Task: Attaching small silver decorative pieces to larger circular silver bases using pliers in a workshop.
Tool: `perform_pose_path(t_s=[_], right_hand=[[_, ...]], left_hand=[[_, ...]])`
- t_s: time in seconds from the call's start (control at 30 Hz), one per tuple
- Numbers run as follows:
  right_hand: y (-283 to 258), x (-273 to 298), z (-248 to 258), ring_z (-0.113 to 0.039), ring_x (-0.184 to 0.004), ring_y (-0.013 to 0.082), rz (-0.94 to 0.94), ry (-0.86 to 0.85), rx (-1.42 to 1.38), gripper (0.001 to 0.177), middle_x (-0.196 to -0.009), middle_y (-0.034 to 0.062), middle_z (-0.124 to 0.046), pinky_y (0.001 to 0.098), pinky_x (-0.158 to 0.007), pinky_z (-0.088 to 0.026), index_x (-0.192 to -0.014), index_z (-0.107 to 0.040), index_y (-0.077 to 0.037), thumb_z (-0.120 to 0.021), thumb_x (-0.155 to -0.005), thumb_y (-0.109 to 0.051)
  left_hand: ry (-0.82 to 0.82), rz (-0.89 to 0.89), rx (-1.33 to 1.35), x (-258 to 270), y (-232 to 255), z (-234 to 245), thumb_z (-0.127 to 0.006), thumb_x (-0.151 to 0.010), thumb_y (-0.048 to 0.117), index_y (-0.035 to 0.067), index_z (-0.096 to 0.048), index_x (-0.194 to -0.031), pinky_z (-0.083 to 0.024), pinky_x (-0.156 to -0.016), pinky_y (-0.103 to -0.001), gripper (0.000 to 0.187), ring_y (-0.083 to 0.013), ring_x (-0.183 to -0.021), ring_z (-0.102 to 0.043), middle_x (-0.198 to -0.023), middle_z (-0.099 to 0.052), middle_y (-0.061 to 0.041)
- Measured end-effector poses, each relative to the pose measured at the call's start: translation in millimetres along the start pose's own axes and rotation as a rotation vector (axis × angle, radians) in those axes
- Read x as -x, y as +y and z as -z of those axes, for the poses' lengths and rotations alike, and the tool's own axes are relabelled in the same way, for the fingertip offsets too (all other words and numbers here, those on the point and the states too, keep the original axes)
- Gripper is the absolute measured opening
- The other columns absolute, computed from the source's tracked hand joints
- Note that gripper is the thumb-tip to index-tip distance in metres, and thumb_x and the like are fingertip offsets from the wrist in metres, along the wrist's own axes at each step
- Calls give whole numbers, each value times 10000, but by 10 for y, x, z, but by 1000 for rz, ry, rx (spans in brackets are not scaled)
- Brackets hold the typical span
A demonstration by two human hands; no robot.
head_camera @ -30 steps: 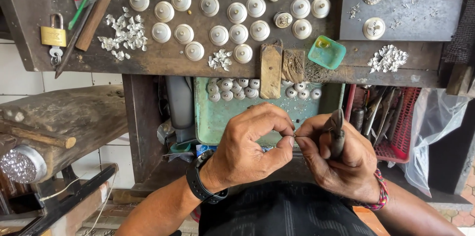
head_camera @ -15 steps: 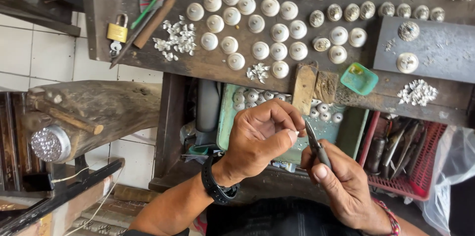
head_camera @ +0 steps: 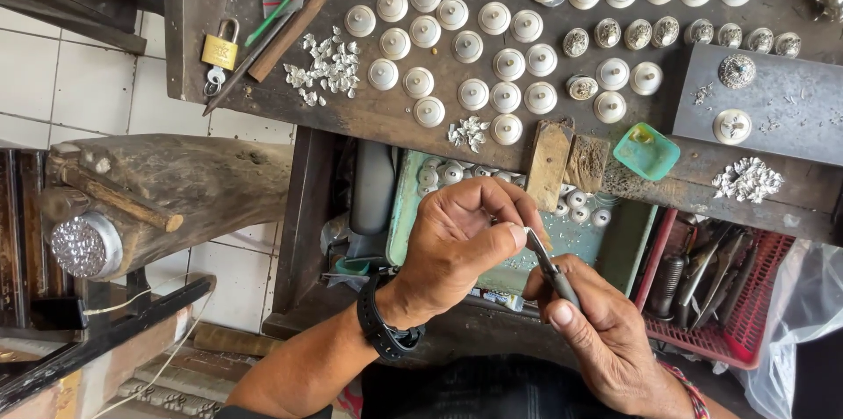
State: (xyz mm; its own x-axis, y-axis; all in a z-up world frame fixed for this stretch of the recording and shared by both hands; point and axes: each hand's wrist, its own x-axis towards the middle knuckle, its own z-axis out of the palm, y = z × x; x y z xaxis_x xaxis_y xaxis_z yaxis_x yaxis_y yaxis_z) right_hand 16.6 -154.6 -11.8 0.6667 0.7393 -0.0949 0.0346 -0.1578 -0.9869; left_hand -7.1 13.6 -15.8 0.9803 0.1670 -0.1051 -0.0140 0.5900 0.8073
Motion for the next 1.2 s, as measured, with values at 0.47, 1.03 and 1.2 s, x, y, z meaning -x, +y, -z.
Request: perform_pose_path(t_s=[0.47,1.03,1.2], right_hand=[[-7,-27,40,-504,-684,129,-38,-22,101,375,-742,23,-504,238,-655,-406,-795,-559,-42,-363,-895,-345],[82,32,32,-402,-539,127,63,58,232,286,-627,5,-414,238,-519,-350,-721,-497,-52,-390,-888,-259],[7,-3,50,-416,-531,123,95,96,238,306,-635,15,-418,225,-514,-356,-733,-510,-40,-384,-882,-277]], left_hand=[[7,-12,-13,-10,-26,10,-536,-748,6,96,-503,-706,-465,-701,-271,104,-143,-738,-539,-791,-574,-77],[12,-6,-30,-11,-6,-23,-528,-749,13,99,-509,-699,-465,-694,-265,101,-137,-727,-542,-772,-578,-68],[-2,0,9,-2,22,-46,-512,-743,-28,69,-516,-690,-510,-690,-284,112,-174,-703,-572,-774,-576,-88]])
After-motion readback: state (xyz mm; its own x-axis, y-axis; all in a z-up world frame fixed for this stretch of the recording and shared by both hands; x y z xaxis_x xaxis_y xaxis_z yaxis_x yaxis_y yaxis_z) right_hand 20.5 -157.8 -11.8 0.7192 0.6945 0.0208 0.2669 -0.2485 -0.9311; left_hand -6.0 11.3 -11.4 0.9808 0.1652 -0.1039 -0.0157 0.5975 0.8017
